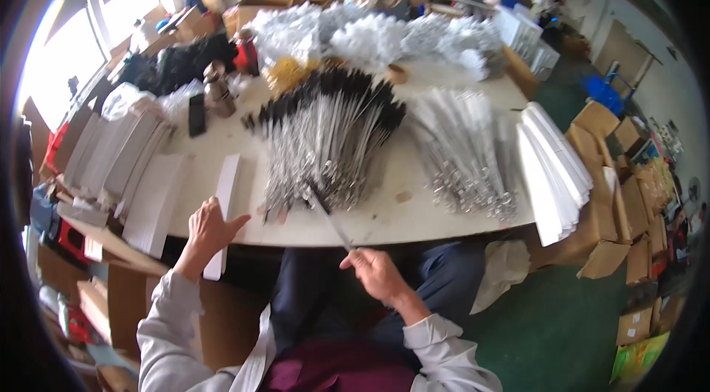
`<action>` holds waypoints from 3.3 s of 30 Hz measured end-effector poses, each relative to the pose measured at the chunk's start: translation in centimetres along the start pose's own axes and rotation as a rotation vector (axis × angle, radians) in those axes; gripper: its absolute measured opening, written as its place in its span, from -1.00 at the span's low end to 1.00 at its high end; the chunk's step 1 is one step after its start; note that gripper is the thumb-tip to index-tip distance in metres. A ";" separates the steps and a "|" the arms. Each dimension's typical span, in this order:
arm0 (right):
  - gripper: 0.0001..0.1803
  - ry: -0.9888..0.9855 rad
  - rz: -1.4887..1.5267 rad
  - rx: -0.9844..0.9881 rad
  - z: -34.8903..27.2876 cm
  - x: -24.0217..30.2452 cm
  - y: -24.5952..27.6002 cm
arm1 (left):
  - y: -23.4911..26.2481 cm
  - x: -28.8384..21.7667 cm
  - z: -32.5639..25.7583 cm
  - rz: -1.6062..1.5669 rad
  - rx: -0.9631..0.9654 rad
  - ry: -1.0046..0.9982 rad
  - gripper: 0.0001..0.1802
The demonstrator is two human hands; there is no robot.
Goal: Inserting small metal wire brushes into white paper sleeves and organizing them.
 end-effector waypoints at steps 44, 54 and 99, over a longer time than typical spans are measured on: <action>-0.50 -0.167 -0.060 0.338 -3.3 -1.0 -5.8 | -8.5 1.2 -1.1 -2.031 0.275 0.662 -0.43; -0.47 -0.440 0.107 0.436 -3.4 -2.2 -5.9 | -7.3 0.1 -1.9 -2.117 0.021 0.652 -0.43; -0.49 0.189 -0.113 -0.337 2.9 -0.6 -4.8 | -6.0 -13.1 -10.5 -1.945 0.186 0.744 -0.35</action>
Point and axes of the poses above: each hand's wrist, its own z-axis towards the middle knuckle, its own y-axis out of the back of the hand, x = y × z, the point moved 2 cm from there along z, towards the middle knuckle, and after that the axes turned 7 degrees about -x, right-handed, at the moved point
